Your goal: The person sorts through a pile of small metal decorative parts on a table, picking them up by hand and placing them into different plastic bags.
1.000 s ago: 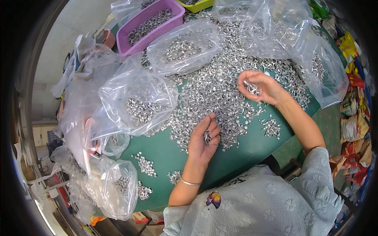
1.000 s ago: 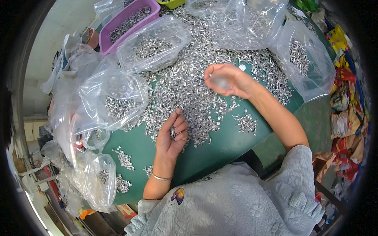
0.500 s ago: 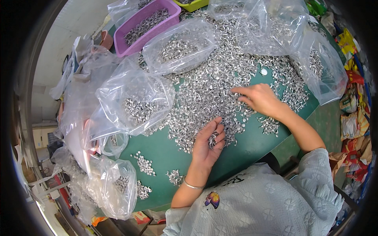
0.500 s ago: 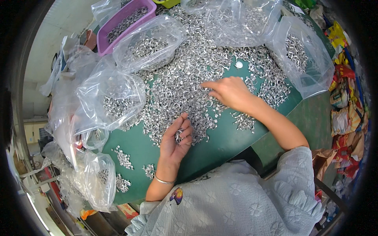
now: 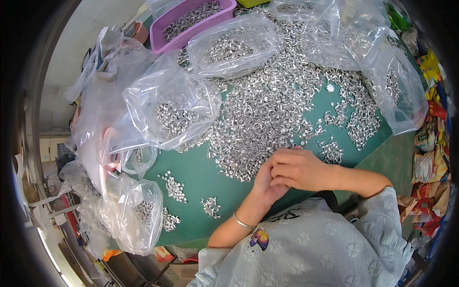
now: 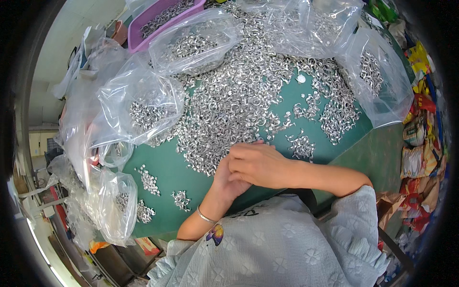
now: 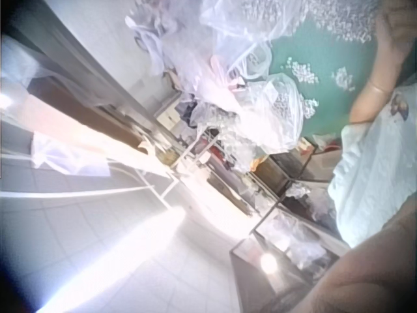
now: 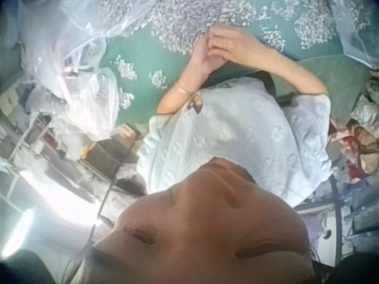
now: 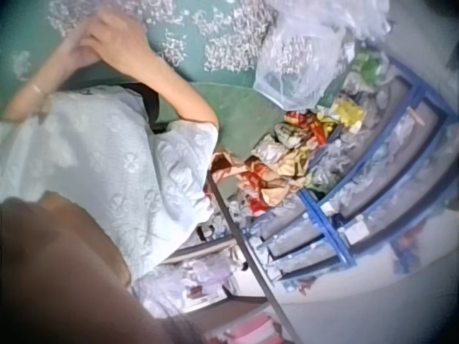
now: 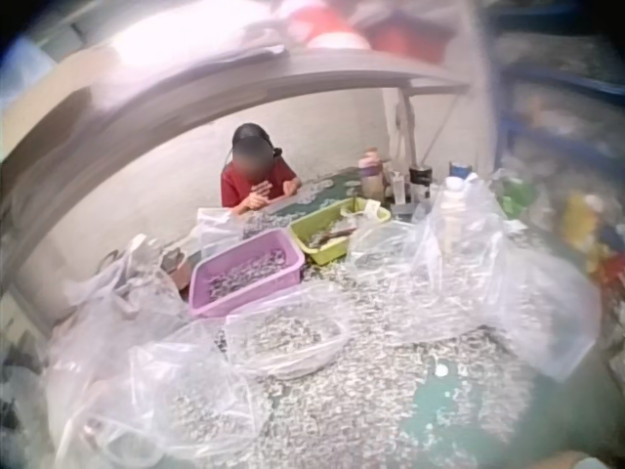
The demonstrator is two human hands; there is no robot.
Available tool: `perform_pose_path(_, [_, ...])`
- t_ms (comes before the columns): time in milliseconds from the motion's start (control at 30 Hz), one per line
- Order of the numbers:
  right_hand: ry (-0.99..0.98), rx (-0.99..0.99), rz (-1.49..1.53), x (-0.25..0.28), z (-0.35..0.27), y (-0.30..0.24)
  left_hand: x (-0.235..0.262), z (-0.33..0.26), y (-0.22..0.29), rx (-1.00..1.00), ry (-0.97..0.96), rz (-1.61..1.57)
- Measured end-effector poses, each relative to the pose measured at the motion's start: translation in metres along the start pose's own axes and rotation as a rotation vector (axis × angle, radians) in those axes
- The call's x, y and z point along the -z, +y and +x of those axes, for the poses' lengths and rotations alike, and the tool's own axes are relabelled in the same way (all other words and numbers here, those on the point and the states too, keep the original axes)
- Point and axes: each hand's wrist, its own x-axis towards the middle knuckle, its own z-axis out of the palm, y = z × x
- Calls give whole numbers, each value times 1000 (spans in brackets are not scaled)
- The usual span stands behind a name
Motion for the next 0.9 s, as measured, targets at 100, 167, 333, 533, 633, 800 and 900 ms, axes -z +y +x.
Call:
perform_pose_path(100, [-211,64,-104,11,-1,-6,-23,-3,0,-18,75,37])
perform_pose_path(167, [-169,119,6,24,3,-11,-2,-4,3,-3,-42,9])
perform_pose_path(333, [21,-74,221,45,14,14,25,-5,0,-67,-92,-5])
perform_pose_path(533, [35,-53,-223,41,32,48,21,-22,-3,-121,-24,246])
perform_pose_path(633, [-113,83,-393,30,32,54,24,-25,-6,-106,-15,218])
perform_pose_path(800, [4,54,-565,45,25,66,30,-28,-8,-56,-57,302])
perform_pose_path(900, [99,17,-561,55,18,72,30,-31,-7,-59,6,321])
